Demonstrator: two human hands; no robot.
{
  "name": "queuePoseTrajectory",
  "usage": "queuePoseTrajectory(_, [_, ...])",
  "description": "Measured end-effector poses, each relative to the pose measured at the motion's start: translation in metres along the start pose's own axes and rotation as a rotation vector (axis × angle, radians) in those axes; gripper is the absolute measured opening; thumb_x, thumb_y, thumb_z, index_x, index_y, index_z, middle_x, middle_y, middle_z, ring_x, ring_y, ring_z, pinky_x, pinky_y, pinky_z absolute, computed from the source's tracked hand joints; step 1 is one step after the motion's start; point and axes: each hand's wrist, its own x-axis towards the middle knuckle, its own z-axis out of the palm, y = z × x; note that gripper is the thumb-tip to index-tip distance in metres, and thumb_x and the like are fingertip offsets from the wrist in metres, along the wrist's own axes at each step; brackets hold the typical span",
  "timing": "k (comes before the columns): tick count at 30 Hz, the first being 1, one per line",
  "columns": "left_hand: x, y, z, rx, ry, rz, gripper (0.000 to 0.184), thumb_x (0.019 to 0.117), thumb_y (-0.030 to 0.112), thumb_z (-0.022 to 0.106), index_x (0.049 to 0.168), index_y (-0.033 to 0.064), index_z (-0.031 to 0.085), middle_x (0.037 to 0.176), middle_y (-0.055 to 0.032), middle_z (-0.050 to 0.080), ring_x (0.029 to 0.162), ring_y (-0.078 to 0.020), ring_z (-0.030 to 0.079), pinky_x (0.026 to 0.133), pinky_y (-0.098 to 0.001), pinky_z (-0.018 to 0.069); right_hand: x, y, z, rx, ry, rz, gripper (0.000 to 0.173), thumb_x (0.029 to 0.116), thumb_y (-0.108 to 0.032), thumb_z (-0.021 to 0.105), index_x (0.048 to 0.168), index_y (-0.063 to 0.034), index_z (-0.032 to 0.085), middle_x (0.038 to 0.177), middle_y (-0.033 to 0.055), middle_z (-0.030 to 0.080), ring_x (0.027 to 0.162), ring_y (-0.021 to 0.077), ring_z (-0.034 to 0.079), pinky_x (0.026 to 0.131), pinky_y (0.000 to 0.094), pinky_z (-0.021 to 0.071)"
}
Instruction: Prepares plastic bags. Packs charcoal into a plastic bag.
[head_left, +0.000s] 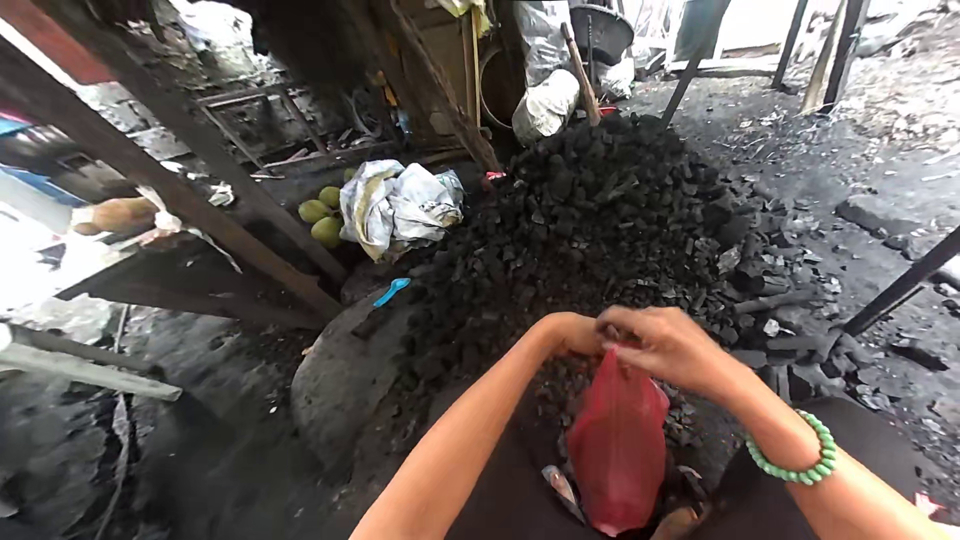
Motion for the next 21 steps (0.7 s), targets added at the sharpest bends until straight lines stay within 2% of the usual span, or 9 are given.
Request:
queuePoseTrajectory(3, [0.004,-0.016,0.008,-0.517,-0.054,0.101,0.021,0.1055,0.003,0.041,0.093,0.0095,0.056,0.055,0.0093,0.045,0.043,0.0031,0.039,0.041,-0.0119,0.0344,-0.002,0.015,-0.027,-0.246,0.051,0.125,0.032,0.0857,-0.017,0.079,0.114,-0.0035,0.072,0.089,0.0154,0.072,0.077,0.0347,0.07,0.066,0.0565,0.0559])
queuePoseTrajectory(7, [0.002,-0.035,0.031,-0.502,-0.014,0.285,0.014,0.1036,0.017,0.047,0.096,0.0149,0.058,0.059,0.0107,0.048,0.045,0.0038,0.04,0.043,-0.0128,0.0347,-0.02,0.039,-0.039,-0.407,0.117,0.339,0.053,0.0791,-0.041,0.086,0.11,0.0004,0.07,0.093,0.0219,0.067,0.073,0.0421,0.066,0.059,0.0613,0.05])
queuePoseTrajectory(9, [0.002,-0.026,0.036,-0.126,0.179,0.338,0.017,0.1002,0.012,0.061,0.114,0.002,0.061,0.084,-0.0029,0.063,0.069,-0.0067,0.057,0.066,-0.024,0.0504,-0.033,0.047,-0.027,-0.226,0.224,0.424,0.043,0.0807,-0.032,0.086,0.104,0.001,0.072,0.092,0.0203,0.068,0.07,0.0376,0.065,0.06,0.0598,0.0509])
queuePoseTrajectory(10, [0.004,-0.02,0.039,0.101,0.297,0.353,0.024,0.0986,0.011,0.066,0.117,-0.0033,0.064,0.095,-0.0131,0.068,0.085,-0.0193,0.065,0.08,-0.0387,0.0548,-0.039,0.048,-0.017,-0.058,0.273,0.491,0.032,0.0851,-0.024,0.083,0.103,0.0006,0.072,0.09,0.0168,0.07,0.068,0.0304,0.065,0.061,0.0539,0.0533])
queuePoseTrajectory(12, [0.01,-0.015,0.046,0.429,0.496,0.393,0.024,0.0986,0.01,0.064,0.119,-0.0016,0.068,0.106,-0.0201,0.072,0.101,-0.035,0.07,0.089,-0.0582,0.0535,-0.051,0.044,0.007,0.428,0.263,0.688,0.023,0.1041,-0.017,0.056,0.113,-0.001,0.069,0.085,0.0083,0.07,0.06,0.0161,0.064,0.055,0.0365,0.0572])
queuePoseTrajectory(13, [0.011,-0.016,0.048,0.476,0.552,0.435,0.025,0.0988,0.008,0.062,0.121,0.0006,0.069,0.109,-0.0195,0.072,0.103,-0.0359,0.07,0.09,-0.0598,0.0533,-0.057,0.042,0.021,0.671,0.228,0.787,0.04,0.1107,-0.027,0.036,0.122,-0.0017,0.065,0.085,0.0079,0.071,0.061,0.0156,0.066,0.054,0.0338,0.0577])
queuePoseTrajectory(15, [0.013,-0.02,0.052,0.485,0.627,0.512,0.024,0.0981,0.005,0.061,0.12,0.0029,0.071,0.107,-0.0172,0.073,0.098,-0.0334,0.071,0.086,-0.0575,0.0548,-0.066,0.04,0.041,0.971,0.197,0.936,0.069,0.11,-0.049,0.009,0.126,-0.0035,0.058,0.089,0.0091,0.073,0.068,0.0178,0.07,0.061,0.0348,0.0592])
queuePoseTrajectory(19, [0.023,-0.043,0.067,0.631,0.879,0.748,0.024,0.0945,0.006,0.067,0.118,0.0012,0.068,0.09,-0.0148,0.072,0.075,-0.0286,0.073,0.067,-0.047,0.0603,-0.055,0.031,0.061,1.053,0.488,0.977,0.057,0.113,-0.042,0.021,0.093,-0.0071,0.061,0.059,0.0004,0.061,0.042,0.0065,0.051,0.041,0.0225,0.0444])
queuePoseTrajectory(21, [0.035,-0.058,0.071,0.765,1.063,0.922,0.015,0.0938,0.006,0.066,0.106,0.0008,0.073,0.077,-0.0107,0.067,0.064,-0.0231,0.068,0.059,-0.0371,0.0586,-0.046,0.025,0.063,1.124,0.62,0.91,0.031,0.1102,-0.022,0.04,0.098,-0.0075,0.064,0.058,-0.0019,0.057,0.039,0.002,0.044,0.036,0.0176,0.0381])
